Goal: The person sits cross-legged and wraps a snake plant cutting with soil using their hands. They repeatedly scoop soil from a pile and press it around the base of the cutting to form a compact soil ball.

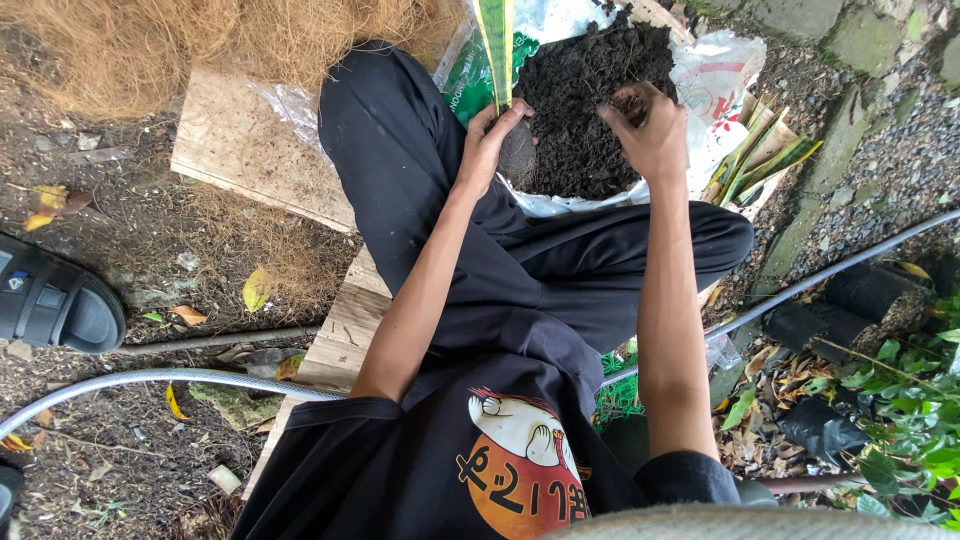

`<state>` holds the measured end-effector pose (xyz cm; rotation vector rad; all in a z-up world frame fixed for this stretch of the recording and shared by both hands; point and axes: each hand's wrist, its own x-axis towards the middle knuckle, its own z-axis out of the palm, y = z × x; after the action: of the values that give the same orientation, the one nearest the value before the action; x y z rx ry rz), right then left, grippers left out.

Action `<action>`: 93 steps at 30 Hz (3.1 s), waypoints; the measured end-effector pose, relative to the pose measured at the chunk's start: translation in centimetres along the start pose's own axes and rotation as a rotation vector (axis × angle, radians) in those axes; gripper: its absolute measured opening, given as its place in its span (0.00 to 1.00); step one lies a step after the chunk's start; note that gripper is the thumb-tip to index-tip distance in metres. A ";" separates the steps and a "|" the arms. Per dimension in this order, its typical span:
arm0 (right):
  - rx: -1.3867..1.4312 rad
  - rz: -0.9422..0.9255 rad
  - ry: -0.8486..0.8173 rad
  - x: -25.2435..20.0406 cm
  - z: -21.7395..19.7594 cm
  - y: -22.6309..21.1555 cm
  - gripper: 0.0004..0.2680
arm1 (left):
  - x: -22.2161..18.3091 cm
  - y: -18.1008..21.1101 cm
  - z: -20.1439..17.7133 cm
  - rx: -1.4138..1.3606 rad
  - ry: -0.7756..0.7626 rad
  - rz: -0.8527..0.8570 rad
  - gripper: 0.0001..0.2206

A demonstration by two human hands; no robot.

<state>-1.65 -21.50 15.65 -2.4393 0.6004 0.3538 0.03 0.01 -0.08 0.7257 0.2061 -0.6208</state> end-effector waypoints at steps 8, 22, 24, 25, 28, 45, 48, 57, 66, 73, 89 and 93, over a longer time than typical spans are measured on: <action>-0.085 -0.139 0.124 0.5 1.0 2.1 0.13 | 0.1 -0.2 -0.1 0.038 0.004 0.013 0.12; 0.003 -0.228 -0.001 0.3 1.7 4.4 0.10 | 0.2 -0.5 -0.1 0.074 0.000 0.028 0.14; -0.069 -0.445 0.088 0.0 1.9 4.9 0.16 | 0.2 -0.5 -0.2 0.092 0.006 0.024 0.14; -0.118 -0.381 0.072 0.1 2.1 5.3 0.18 | 0.2 -0.5 -0.2 0.084 0.004 0.029 0.14; -0.215 -0.129 -0.022 -0.2 3.2 6.7 0.27 | 0.1 -0.7 -0.3 0.067 0.003 0.031 0.14; -0.371 0.055 0.122 -3.0 10.5 7.9 0.46 | 0.7 -1.5 -0.6 0.049 0.005 0.016 0.12; -0.508 0.037 0.125 -2.8 10.9 8.4 0.41 | 0.8 -1.5 -0.4 0.079 -0.017 0.051 0.12; -0.646 -0.098 0.211 -1.9 12.3 11.3 0.30 | 1.0 -1.2 -0.1 0.084 0.035 0.007 0.12; -0.618 0.016 0.181 -0.8 11.4 10.9 0.25 | 0.8 -0.9 0.0 0.069 0.031 0.034 0.14; -0.436 -0.075 0.188 -1.0 8.7 10.0 0.20 | 0.2 -0.9 -0.2 0.049 0.009 0.060 0.13; -0.129 -0.142 0.306 -2.1 3.8 5.1 0.10 | 0.1 -1.2 -0.6 0.074 -0.005 0.071 0.14; -0.157 -0.036 0.221 -1.8 3.7 6.4 0.09 | 0.0 -1.0 -0.5 0.085 -0.007 0.066 0.14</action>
<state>-6.82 -23.25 10.30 -2.6584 0.6422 0.1201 -0.55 -0.23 -1.03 0.8093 0.1493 -0.5722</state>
